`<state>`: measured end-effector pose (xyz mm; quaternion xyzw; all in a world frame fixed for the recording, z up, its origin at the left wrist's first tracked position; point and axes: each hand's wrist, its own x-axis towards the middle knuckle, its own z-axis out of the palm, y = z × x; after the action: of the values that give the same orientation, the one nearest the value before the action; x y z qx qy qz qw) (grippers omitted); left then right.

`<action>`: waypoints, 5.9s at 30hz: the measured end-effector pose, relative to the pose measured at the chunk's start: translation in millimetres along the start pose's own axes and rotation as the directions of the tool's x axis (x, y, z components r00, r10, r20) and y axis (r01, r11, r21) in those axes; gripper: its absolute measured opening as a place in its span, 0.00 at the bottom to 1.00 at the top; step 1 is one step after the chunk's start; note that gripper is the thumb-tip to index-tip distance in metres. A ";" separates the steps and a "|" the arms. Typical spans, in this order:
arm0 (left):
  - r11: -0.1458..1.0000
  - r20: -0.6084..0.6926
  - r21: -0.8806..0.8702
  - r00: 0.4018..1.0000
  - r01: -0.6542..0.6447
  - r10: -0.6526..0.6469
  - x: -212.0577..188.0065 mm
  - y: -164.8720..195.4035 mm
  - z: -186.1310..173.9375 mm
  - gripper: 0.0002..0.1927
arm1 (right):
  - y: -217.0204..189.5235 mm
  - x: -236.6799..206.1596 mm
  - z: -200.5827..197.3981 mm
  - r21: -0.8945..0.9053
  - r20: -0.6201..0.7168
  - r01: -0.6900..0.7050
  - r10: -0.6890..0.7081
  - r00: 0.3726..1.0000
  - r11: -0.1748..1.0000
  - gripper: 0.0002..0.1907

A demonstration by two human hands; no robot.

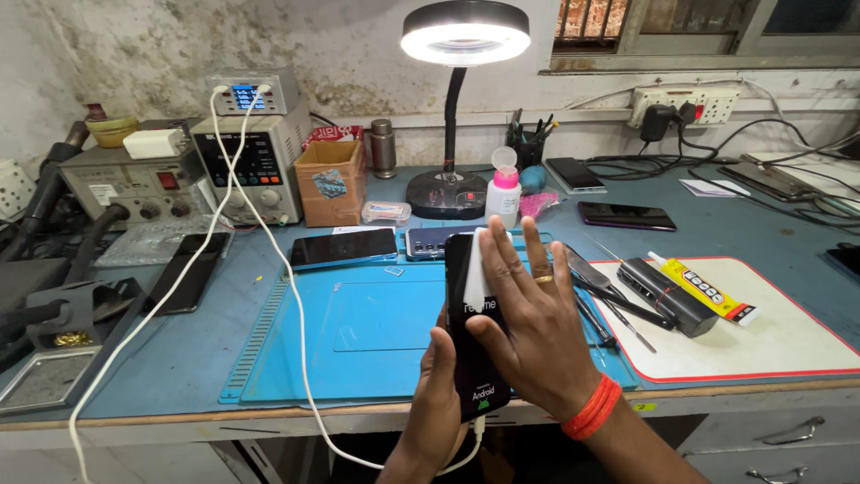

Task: The person wipes a smartphone with a white cloth, then opens its back cover and works on the internal battery and components while the phone stays connected to a charging cable. They press the screen and handle the opened device on a blue mat.

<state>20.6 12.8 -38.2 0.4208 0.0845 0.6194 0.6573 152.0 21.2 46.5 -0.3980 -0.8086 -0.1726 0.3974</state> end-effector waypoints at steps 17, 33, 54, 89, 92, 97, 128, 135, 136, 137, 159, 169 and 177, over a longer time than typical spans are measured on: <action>0.998 -0.038 -0.062 0.999 -0.021 0.019 0.0 -30.4 -11.5 0.31 | -16.3 4.2 -1.0 0.069 -0.023 0.016 -0.014 1.000 0.998 0.41; 0.982 -0.195 -0.167 0.974 0.086 -0.118 -6.6 39.3 -1.9 0.32 | 25.6 -45.4 -11.5 0.056 0.191 0.341 -0.345 0.919 0.939 0.40; 0.960 -0.269 -0.229 0.937 0.162 -0.222 -10.1 48.0 3.1 0.31 | 49.3 -50.1 -9.3 0.055 0.235 0.605 -0.599 0.765 0.794 0.38; 0.949 -0.201 -0.213 0.941 0.231 -0.274 -12.7 55.9 3.0 0.31 | 58.9 -27.6 -11.3 0.149 0.155 0.600 -0.618 0.771 0.786 0.36; 0.960 -0.214 -0.213 0.950 0.181 -0.227 -10.5 47.6 5.5 0.29 | 64.8 -19.2 -11.6 0.136 0.143 0.506 -0.522 0.841 0.852 0.39; 0.957 -0.320 -0.265 0.925 0.119 -0.204 -6.0 47.0 8.2 0.33 | 46.0 -48.7 -4.2 0.129 0.175 0.497 -0.513 0.840 0.858 0.40; 0.911 -0.112 -0.412 0.994 -0.033 -0.015 -5.2 4.4 -1.9 0.43 | -12.0 -78.7 30.5 0.189 0.237 0.144 -0.187 0.953 0.971 0.46; 0.963 -0.315 -0.166 0.937 -0.212 0.152 -1.2 11.9 -14.7 0.39 | -25.0 -84.7 31.7 0.124 0.183 0.242 -0.262 0.948 0.962 0.50; 0.938 -0.230 -0.297 0.967 -0.177 0.109 -2.0 10.8 -14.0 0.40 | -25.7 -84.8 31.8 0.128 0.195 0.256 -0.277 0.941 0.958 0.49; 0.898 -0.138 -0.421 0.988 -0.127 0.075 -4.8 7.9 -11.9 0.41 | -23.8 -83.9 31.1 0.133 0.207 0.267 -0.290 0.934 0.954 0.49; 0.960 0.142 -0.275 0.990 0.060 -0.021 -12.9 -3.1 -7.8 0.45 | -25.7 -65.0 12.8 -0.039 0.101 0.240 -0.235 0.967 0.970 0.48; 0.999 -0.158 -0.052 0.987 -0.001 -0.007 -14.5 -13.2 -19.6 0.36 | -17.7 -53.1 9.1 0.027 0.032 0.151 -0.152 0.988 0.988 0.46; 0.994 -0.105 -0.105 0.995 -0.012 0.001 -14.8 -38.1 -23.4 0.36 | -3.2 -24.8 -5.6 0.057 0.039 0.019 -0.021 0.999 0.998 0.45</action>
<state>30.9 14.7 -84.1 0.3528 0.0847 0.6463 0.6713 161.4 3.3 30.8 -0.3820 -0.8249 -0.1457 0.3905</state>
